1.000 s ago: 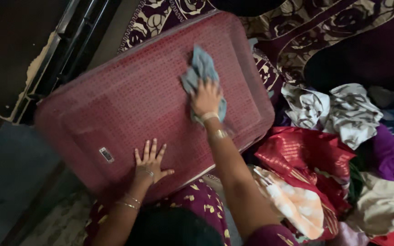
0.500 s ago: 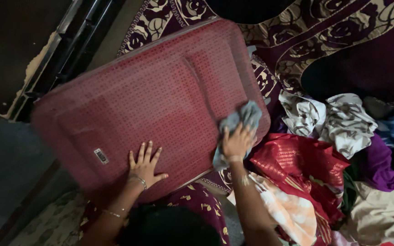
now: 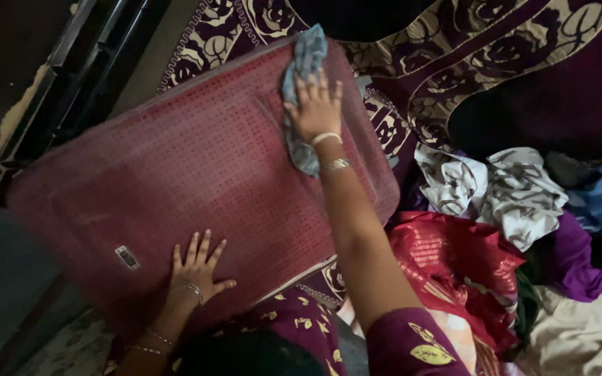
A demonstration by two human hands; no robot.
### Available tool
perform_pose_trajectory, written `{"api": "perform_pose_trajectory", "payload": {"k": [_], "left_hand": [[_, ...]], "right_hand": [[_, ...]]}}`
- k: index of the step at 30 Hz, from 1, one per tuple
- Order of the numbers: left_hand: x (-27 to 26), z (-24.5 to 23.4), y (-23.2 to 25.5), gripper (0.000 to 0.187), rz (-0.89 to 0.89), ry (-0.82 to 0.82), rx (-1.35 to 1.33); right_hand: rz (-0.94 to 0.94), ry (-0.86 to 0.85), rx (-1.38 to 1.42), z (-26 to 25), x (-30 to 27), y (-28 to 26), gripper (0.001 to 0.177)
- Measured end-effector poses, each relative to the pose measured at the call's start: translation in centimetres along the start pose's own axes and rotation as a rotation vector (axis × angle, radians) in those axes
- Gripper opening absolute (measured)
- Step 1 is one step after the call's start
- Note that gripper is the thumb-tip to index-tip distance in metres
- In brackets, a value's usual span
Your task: The person wipes the exterior and interior of a suitcase with a cloth, turning the suitcase over to reach different sides and cleaning the handle and wheels.
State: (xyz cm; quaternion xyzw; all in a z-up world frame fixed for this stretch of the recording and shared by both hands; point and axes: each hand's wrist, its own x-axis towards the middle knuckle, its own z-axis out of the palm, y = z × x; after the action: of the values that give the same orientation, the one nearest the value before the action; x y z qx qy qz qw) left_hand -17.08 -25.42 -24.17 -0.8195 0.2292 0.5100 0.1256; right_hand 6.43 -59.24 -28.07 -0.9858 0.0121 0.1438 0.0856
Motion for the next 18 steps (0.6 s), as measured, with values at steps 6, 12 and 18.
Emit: {"api": "perform_pose_trajectory", "payload": {"k": [6, 12, 18], "left_hand": [[-0.3, -0.1, 0.5, 0.107, -0.027, -0.015, 0.045], [0.0, 0.5, 0.2, 0.107, -0.025, -0.016, 0.007], [0.7, 1.4, 0.2, 0.109, -0.029, 0.022, -0.034]], "right_hand": [[0.190, 0.214, -0.159, 4.4, -12.8, 4.2, 0.066], [0.561, 0.093, -0.146, 7.4, -28.2, 4.8, 0.073], [0.552, 0.293, -0.019, 7.4, -18.1, 4.1, 0.074]]}}
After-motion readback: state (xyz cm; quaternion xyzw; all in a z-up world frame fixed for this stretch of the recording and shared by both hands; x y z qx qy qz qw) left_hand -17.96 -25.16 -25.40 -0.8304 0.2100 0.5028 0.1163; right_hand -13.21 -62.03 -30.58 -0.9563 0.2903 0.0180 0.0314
